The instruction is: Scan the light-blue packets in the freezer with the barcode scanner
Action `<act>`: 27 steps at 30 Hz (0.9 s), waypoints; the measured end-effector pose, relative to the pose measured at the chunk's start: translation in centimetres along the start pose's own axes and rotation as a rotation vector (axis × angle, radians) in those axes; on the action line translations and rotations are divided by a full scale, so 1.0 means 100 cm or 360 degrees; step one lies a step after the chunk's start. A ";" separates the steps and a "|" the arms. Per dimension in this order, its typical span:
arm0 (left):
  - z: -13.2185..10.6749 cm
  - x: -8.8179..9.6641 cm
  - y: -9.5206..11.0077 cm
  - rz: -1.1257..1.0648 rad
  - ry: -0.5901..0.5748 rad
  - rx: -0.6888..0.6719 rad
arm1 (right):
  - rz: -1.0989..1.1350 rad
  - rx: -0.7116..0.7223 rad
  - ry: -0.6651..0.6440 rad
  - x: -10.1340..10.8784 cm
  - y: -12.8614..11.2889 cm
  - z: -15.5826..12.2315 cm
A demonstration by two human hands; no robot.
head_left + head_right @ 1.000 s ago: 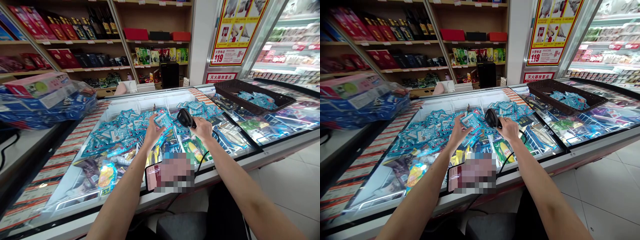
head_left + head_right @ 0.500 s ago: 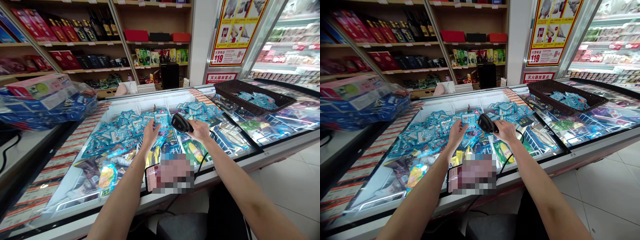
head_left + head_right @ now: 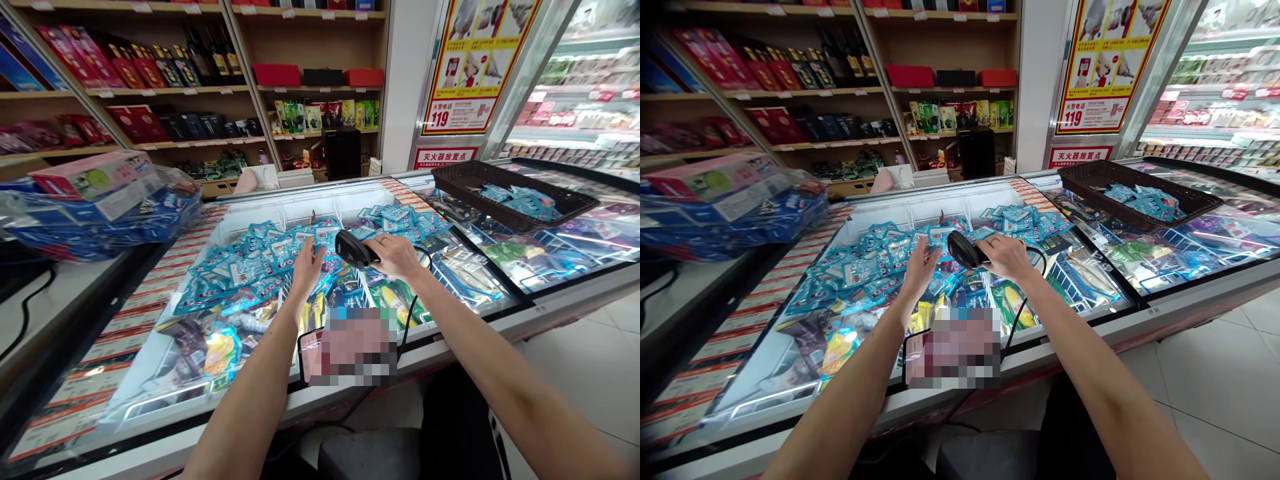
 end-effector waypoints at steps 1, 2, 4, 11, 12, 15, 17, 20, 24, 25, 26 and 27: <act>0.000 0.000 0.000 -0.0001 0.0007 0.0002 | -0.0005 0.0023 -0.0023 0.001 0.001 0.003; 0.000 0.001 -0.001 -0.0002 0.0021 0.0005 | -0.0007 0.0038 -0.0039 0.001 0.003 0.005; 0.000 0.001 -0.001 -0.0001 0.0039 0.0006 | -0.0006 0.0028 -0.0036 -0.001 0.007 0.007; 0.000 0.001 0.001 0.0051 0.0007 0.0018 | 0.0073 -0.0163 0.0094 -0.008 0.017 -0.007; 0.000 0.002 0.002 0.0068 0.0010 0.0021 | 0.0082 -0.0166 0.0107 -0.007 0.016 -0.009; -0.001 0.002 0.006 0.0100 0.0006 0.0001 | 0.0100 -0.0159 0.0122 -0.005 0.014 -0.011; -0.002 0.003 0.009 0.0117 0.0031 -0.0023 | 0.0110 -0.0141 0.0107 -0.005 0.011 -0.011; -0.003 0.006 0.012 0.0147 0.0066 -0.0065 | 0.0120 -0.0116 0.0094 -0.005 0.006 -0.010; -0.004 0.006 0.014 0.0190 0.0057 -0.0089 | 0.0134 -0.0086 0.0115 -0.005 0.001 -0.008; -0.003 0.006 0.014 0.0198 0.0062 -0.0096 | 0.0138 -0.0081 0.0117 -0.005 0.000 -0.008; -0.003 0.006 0.014 0.0204 0.0070 -0.0105 | 0.0142 -0.0079 0.0116 -0.005 0.000 -0.008; -0.003 0.006 0.015 0.0211 0.0076 -0.0115 | 0.0144 -0.0078 0.0113 -0.005 -0.001 -0.008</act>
Point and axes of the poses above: each hand's wrist, its own z-axis towards the middle knuckle, its own x-axis out of the back of the hand, y = z × x, the point moved 7 cm from there along z, towards the middle knuckle, and after that the axes turned 3 degrees about x, right-handed, at the moved point
